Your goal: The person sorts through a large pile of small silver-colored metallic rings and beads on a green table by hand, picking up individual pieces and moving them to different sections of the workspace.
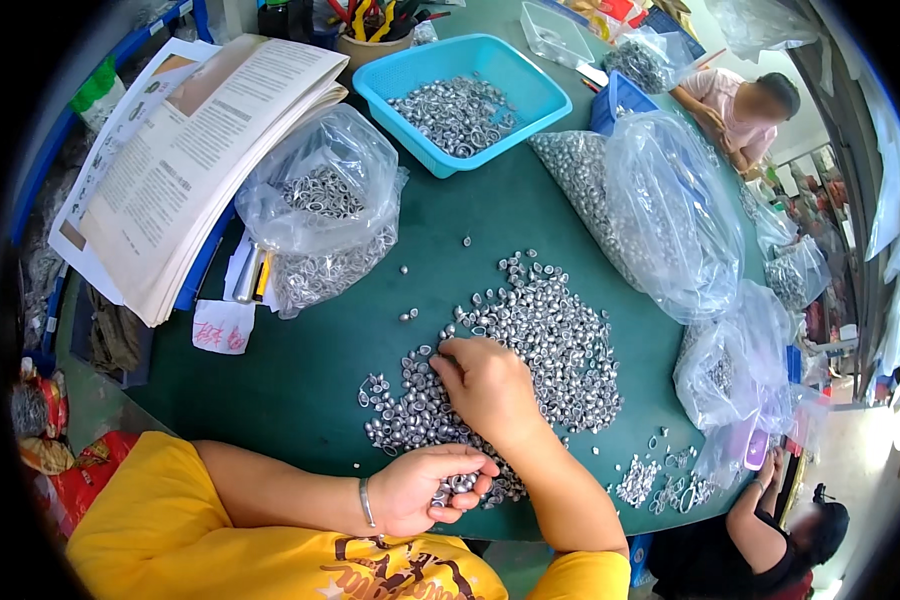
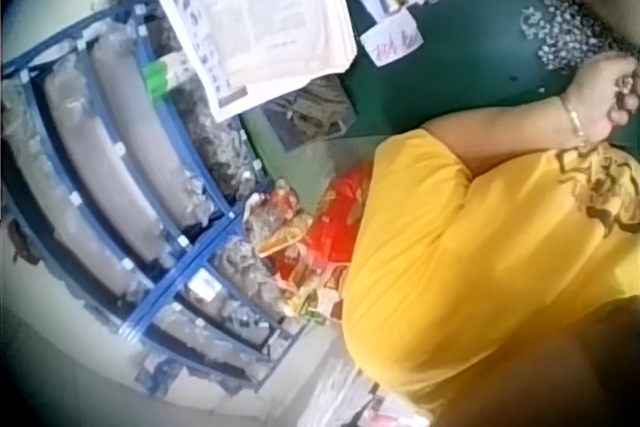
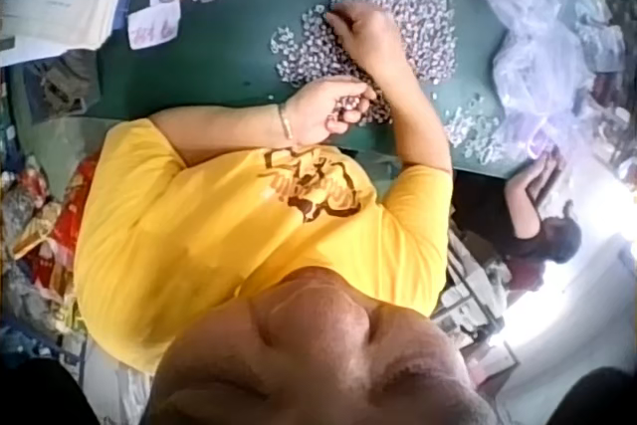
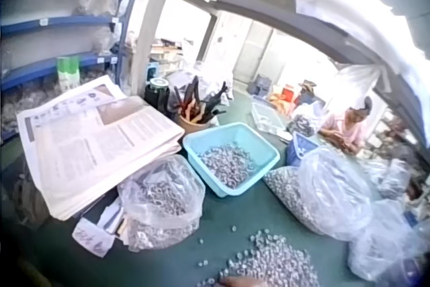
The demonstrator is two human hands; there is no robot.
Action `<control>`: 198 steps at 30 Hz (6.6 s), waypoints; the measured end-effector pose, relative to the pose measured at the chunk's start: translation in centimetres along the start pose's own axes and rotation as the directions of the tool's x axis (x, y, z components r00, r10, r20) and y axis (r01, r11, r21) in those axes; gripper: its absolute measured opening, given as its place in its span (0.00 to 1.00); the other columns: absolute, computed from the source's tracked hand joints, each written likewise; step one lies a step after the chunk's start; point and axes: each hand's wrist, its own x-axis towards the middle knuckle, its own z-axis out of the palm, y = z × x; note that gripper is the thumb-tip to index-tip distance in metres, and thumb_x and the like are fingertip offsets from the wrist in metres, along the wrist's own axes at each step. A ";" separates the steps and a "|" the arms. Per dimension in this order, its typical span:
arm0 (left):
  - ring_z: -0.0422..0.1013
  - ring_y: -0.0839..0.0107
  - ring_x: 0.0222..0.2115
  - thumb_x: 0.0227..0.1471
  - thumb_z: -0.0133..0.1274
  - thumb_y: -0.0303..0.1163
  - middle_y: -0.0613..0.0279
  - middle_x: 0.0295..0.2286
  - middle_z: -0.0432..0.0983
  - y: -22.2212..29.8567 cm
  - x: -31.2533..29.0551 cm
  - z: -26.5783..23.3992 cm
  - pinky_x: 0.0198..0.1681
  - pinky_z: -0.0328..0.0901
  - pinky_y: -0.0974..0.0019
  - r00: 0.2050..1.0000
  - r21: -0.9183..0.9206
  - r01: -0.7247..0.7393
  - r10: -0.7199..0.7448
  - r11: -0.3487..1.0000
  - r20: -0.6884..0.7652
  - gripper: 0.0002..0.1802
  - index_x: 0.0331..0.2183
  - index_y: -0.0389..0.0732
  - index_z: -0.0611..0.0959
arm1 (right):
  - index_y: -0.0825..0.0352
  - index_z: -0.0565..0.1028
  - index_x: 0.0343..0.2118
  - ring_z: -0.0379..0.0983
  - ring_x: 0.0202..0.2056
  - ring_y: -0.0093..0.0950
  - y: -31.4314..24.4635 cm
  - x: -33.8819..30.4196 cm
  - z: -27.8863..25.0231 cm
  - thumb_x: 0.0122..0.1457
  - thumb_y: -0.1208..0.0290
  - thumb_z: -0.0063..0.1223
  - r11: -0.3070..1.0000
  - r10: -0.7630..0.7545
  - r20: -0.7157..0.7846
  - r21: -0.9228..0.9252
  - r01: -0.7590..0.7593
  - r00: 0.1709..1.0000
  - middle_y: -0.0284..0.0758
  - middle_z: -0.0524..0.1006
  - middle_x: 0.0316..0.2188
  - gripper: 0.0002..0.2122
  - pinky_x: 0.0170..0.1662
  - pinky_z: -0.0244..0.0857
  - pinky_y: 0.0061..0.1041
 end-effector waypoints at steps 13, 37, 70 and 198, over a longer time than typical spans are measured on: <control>0.57 0.80 0.20 0.54 0.41 0.34 0.64 0.24 0.63 0.0 0.2 -0.1 0.13 0.49 0.82 1.000 -0.003 -0.018 0.018 1.000 0.015 0.09 0.32 0.38 0.72 | 0.69 0.67 0.33 0.49 0.15 0.15 2.0 -0.4 -2.4 0.52 0.81 0.37 -0.271 0.074 0.451 0.867 -0.418 0.889 0.32 0.62 0.19 0.07 0.14 0.43 0.10; 0.57 0.78 0.19 0.55 0.38 0.37 0.65 0.24 0.63 0.1 0.0 0.1 0.14 0.50 0.80 1.000 -0.039 -0.019 0.019 0.999 -0.012 0.12 0.32 0.38 0.71 | 0.68 0.75 0.28 0.66 0.19 0.20 0.3 0.7 -0.9 0.47 0.78 0.53 0.928 0.045 0.149 0.360 -0.096 0.988 0.31 0.71 0.18 0.04 0.23 0.59 0.17; 0.63 0.74 0.24 0.52 0.40 0.37 0.62 0.26 0.68 0.2 0.1 -0.1 0.15 0.53 0.78 0.999 -0.159 -0.033 0.035 0.987 0.012 0.12 0.30 0.40 0.73 | 0.69 0.74 0.26 0.67 0.26 0.34 -0.5 -1.1 -2.3 0.40 0.83 0.54 0.988 -0.145 0.120 0.068 0.138 0.982 0.36 0.69 0.22 0.08 0.28 0.62 0.28; 0.63 0.77 0.21 0.54 0.39 0.36 0.61 0.24 0.67 0.2 0.0 0.2 0.14 0.53 0.79 0.999 0.045 0.051 -0.050 0.998 -0.016 0.11 0.30 0.38 0.72 | 0.74 0.69 0.33 0.64 0.14 0.22 3.4 -3.1 -3.7 0.51 0.81 0.43 -0.252 0.163 0.554 0.823 -0.509 0.816 0.44 0.73 0.24 0.06 0.12 0.57 0.15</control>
